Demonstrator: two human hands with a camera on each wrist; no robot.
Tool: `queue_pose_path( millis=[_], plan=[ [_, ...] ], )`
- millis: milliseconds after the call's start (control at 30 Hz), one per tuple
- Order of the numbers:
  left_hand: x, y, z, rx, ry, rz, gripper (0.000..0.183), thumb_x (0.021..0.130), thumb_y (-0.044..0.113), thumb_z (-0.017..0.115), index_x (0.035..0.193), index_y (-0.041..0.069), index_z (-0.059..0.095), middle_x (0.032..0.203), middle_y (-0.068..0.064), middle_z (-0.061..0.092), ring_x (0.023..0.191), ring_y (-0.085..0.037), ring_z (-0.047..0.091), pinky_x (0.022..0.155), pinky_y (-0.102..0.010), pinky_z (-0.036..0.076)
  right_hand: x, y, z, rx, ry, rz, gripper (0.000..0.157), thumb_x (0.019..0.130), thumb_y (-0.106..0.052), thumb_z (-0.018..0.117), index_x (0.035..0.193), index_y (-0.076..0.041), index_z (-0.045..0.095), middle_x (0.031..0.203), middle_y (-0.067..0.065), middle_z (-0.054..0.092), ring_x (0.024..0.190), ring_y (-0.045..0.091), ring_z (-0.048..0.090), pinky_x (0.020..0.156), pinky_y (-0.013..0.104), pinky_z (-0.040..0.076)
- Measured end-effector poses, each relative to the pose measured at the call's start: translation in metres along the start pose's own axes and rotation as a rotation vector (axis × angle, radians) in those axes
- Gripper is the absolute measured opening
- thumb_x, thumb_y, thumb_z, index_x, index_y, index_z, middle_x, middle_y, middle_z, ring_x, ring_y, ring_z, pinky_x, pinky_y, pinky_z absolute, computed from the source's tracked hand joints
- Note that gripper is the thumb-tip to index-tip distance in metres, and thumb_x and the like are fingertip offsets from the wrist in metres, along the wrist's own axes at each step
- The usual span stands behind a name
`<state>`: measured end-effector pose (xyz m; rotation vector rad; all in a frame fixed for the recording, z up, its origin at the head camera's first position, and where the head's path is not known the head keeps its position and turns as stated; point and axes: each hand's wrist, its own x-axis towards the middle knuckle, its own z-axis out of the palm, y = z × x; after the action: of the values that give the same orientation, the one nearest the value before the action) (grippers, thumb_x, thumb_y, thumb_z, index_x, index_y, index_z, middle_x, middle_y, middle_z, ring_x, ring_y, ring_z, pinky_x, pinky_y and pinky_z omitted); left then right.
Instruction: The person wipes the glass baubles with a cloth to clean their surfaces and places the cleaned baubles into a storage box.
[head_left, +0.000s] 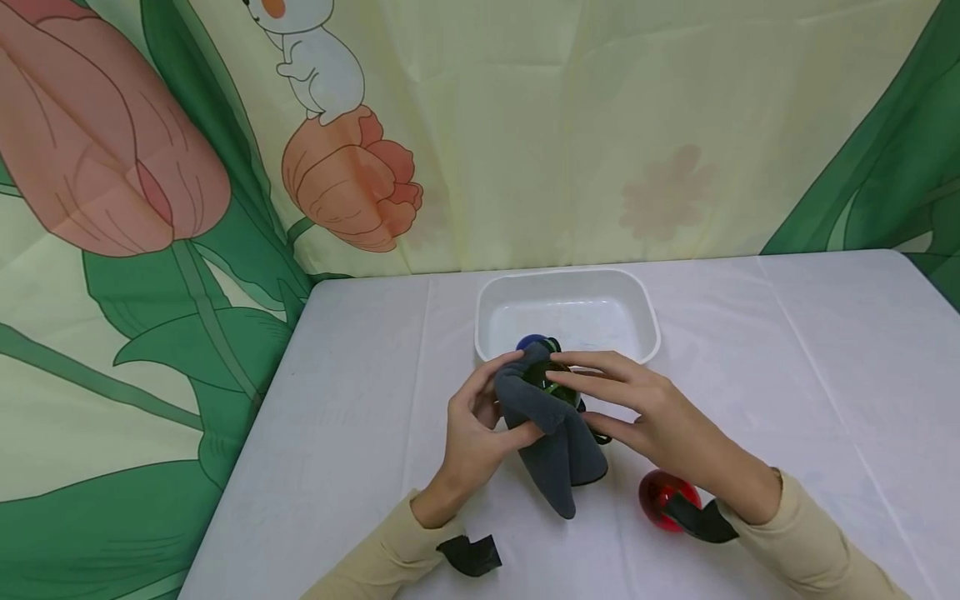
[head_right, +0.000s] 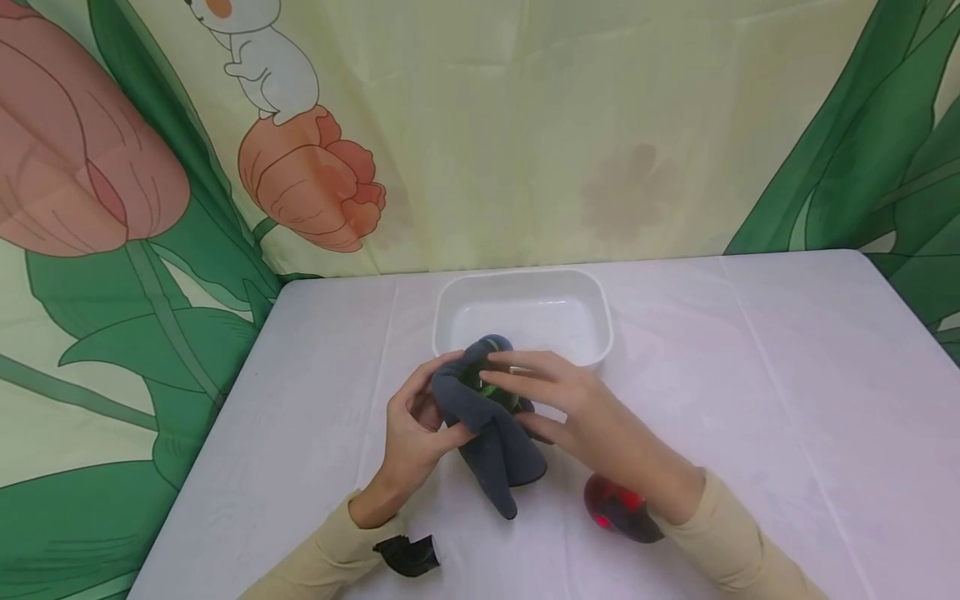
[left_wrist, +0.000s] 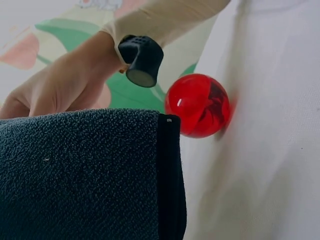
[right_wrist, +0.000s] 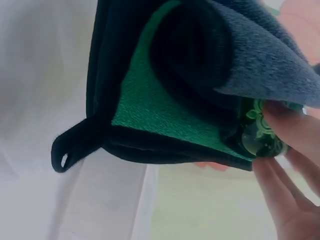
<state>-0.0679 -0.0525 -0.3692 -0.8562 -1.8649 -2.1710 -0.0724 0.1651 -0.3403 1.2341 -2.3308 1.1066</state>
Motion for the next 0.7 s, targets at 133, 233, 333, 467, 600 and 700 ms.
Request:
queue_pose_path(
  millis=[133,233,333,467,600,700],
  plan=[
    [-0.0001,-0.0001,0.0001,-0.005,-0.004,-0.001,0.06,0.073,-0.01,0.07,0.127,-0.009,0.044,0.114,-0.027,0.057,0.102,-0.025,0.059,0.083,-0.044,0.049,0.001,0.0002,0.0022,0.001,0.031,-0.053,0.044,0.092,-0.036,0.049,0.126,-0.01,0.058,0.13,0.008,0.051,0.118,0.022,0.049,0.091,0.017,0.041],
    [-0.0007,-0.0004,0.0002,-0.001,-0.003,-0.009,0.06,0.073,-0.006,0.071,0.127,-0.009,0.044,0.115,-0.027,0.057,0.103,-0.025,0.059,0.084,-0.043,0.05,0.0006,-0.0007,0.0026,0.007,0.033,-0.043,0.044,0.091,-0.035,0.05,0.126,-0.008,0.057,0.129,0.01,0.051,0.117,0.023,0.05,0.091,0.017,0.042],
    [-0.0013,-0.0008,0.0002,0.007,-0.006,-0.017,0.062,0.073,-0.004,0.072,0.128,-0.009,0.044,0.115,-0.026,0.057,0.103,-0.025,0.059,0.084,-0.042,0.05,-0.0002,-0.0017,0.0027,0.013,0.021,0.011,0.045,0.088,-0.03,0.056,0.128,-0.009,0.055,0.129,0.008,0.051,0.115,0.02,0.051,0.09,0.017,0.042],
    [-0.0018,-0.0011,0.0004,0.015,-0.01,-0.019,0.063,0.073,-0.006,0.073,0.128,-0.008,0.043,0.115,-0.027,0.057,0.102,-0.025,0.059,0.083,-0.041,0.05,-0.0009,-0.0023,0.003,0.113,0.003,0.151,0.053,0.08,-0.01,0.069,0.131,-0.011,0.052,0.127,0.004,0.052,0.109,0.015,0.056,0.085,0.021,0.047],
    [-0.0025,-0.001,0.001,0.015,-0.013,-0.025,0.064,0.071,-0.012,0.071,0.129,-0.009,0.042,0.116,-0.027,0.056,0.103,-0.024,0.059,0.084,-0.042,0.049,-0.0016,-0.001,0.0034,0.222,-0.007,0.273,0.058,0.078,-0.001,0.07,0.131,-0.014,0.051,0.125,0.001,0.054,0.102,0.015,0.061,0.08,0.029,0.051],
    [-0.0027,-0.0006,0.0015,0.012,-0.013,-0.029,0.064,0.071,-0.015,0.069,0.129,-0.01,0.042,0.117,-0.027,0.056,0.103,-0.024,0.058,0.085,-0.042,0.049,-0.0023,0.0008,0.0034,0.228,-0.021,0.297,0.058,0.078,-0.004,0.07,0.132,-0.016,0.051,0.125,-0.001,0.054,0.102,0.014,0.061,0.081,0.03,0.051]
  ],
)
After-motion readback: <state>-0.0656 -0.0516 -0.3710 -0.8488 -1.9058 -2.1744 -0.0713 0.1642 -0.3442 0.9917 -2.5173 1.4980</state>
